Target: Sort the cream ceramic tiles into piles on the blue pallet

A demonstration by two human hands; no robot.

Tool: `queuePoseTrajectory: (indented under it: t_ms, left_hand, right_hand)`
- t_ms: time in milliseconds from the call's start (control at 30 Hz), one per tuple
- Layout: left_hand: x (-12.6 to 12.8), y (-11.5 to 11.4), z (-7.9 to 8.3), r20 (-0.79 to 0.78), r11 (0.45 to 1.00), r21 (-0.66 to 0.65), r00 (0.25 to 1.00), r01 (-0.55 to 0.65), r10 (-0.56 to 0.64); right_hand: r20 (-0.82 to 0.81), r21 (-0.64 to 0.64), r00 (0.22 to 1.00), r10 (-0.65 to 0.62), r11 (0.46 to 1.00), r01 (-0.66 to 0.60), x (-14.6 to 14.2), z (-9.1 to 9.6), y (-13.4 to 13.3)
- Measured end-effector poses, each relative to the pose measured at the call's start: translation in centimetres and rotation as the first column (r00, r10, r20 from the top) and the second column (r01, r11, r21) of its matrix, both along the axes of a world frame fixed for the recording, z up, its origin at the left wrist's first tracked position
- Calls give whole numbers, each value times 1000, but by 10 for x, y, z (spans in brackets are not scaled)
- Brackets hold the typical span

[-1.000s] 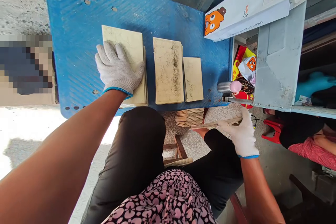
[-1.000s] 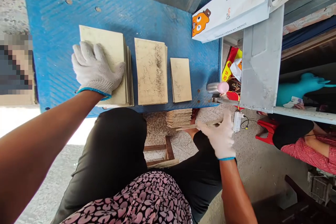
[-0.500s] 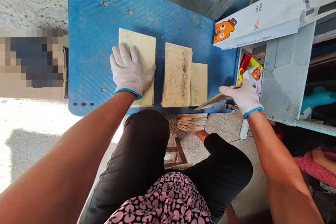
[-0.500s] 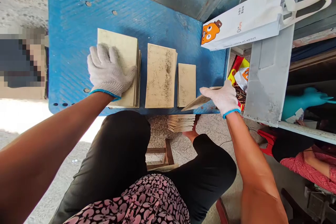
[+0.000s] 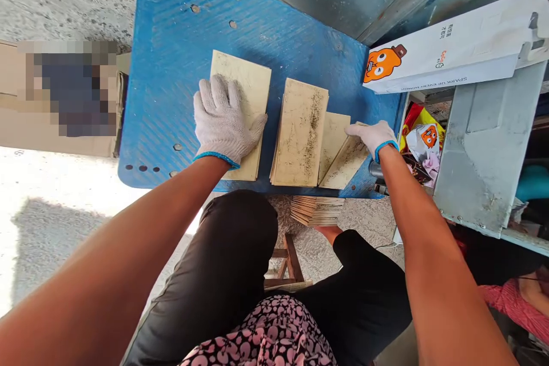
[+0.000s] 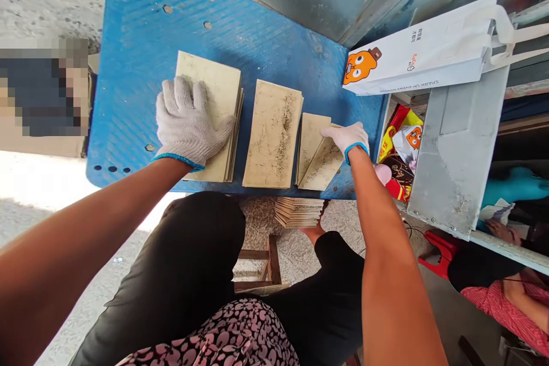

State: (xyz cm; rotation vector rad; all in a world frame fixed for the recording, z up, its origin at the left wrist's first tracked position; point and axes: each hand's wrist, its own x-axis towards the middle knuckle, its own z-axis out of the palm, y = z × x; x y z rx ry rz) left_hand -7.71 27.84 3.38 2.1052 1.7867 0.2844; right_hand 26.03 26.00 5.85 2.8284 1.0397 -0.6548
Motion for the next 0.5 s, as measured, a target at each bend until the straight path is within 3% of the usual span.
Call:
queuePoseTrajectory:
  t_ms: [233, 500]
  left_hand:
    - [0, 2, 4, -98, 1000, -3, 995, -3, 2]
    - [0, 2, 0, -115, 1000, 22, 993, 1, 2]
  right_hand:
    - [9, -1, 1000, -1, 1000, 1, -25, -31, 28]
    - [12, -40, 1000, 15, 999, -14, -28, -56, 35]
